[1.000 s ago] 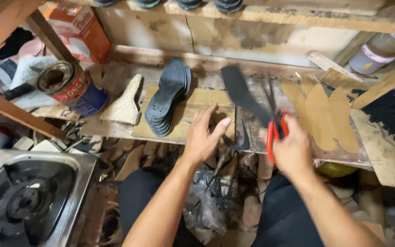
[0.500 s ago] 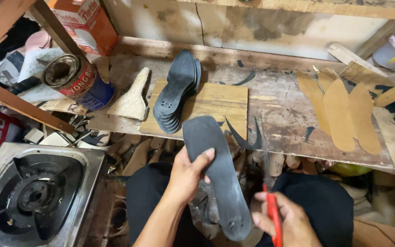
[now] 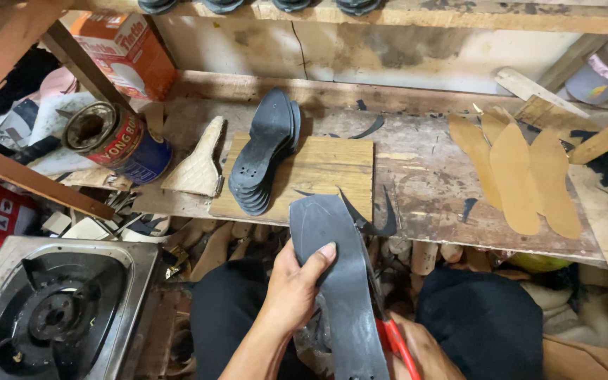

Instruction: The person uses red-handled shears to trim the edges of black shoe insoles on a wooden workbench. They repeatedly pick up an insole, cut along its perimeter, and place it back on the bench. The person also handles cardboard templates and a stack of finished insoles.

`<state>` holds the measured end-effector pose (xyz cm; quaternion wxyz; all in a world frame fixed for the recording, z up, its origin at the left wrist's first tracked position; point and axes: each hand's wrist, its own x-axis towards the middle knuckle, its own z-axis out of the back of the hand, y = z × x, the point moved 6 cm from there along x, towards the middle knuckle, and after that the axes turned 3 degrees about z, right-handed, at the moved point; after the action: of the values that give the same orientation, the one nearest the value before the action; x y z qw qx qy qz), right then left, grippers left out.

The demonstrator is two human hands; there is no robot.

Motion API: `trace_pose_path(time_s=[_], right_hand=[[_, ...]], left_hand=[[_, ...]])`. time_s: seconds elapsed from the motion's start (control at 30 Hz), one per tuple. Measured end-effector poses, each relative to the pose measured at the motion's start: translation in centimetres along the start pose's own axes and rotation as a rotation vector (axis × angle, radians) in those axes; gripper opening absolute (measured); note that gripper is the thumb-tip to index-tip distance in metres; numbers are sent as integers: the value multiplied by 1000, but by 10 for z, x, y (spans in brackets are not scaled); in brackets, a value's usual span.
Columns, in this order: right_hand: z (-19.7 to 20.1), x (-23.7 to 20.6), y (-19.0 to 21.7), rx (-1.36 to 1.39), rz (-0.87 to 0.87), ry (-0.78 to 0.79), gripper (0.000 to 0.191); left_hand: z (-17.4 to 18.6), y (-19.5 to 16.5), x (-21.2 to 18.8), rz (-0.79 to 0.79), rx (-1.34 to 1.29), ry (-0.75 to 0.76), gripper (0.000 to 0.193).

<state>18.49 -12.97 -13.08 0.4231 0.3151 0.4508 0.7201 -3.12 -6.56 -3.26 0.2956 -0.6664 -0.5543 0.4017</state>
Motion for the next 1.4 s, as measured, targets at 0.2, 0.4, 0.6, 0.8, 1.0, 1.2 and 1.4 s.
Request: trace_pose_path(time_s=[0.2, 0.4, 0.6, 0.8, 1.0, 1.2, 1.4], right_hand=[[2, 1, 23, 133, -111, 86, 42], [7, -3, 19, 29, -63, 50, 38], [10, -11, -4, -119, -271, -21, 33], [4, -9, -6, 98, 3, 10, 31], [4, -19, -34, 0, -235, 74, 33], [-9, -27, -54, 464, -526, 143, 14], [-12, -35, -62, 493, -538, 89, 16]], left_hand=[[-8, -3, 2, -43, 5, 30, 30], [-10, 2, -1, 2, -49, 24, 31], [-8, 4, -2, -28, -31, 25, 31], [-7, 4, -4, -35, -1, 3, 31], [-2, 3, -6, -16, 5, -10, 31], [-1, 5, -9, -20, 21, -10, 28], [-2, 7, -11, -20, -11, 4, 29]])
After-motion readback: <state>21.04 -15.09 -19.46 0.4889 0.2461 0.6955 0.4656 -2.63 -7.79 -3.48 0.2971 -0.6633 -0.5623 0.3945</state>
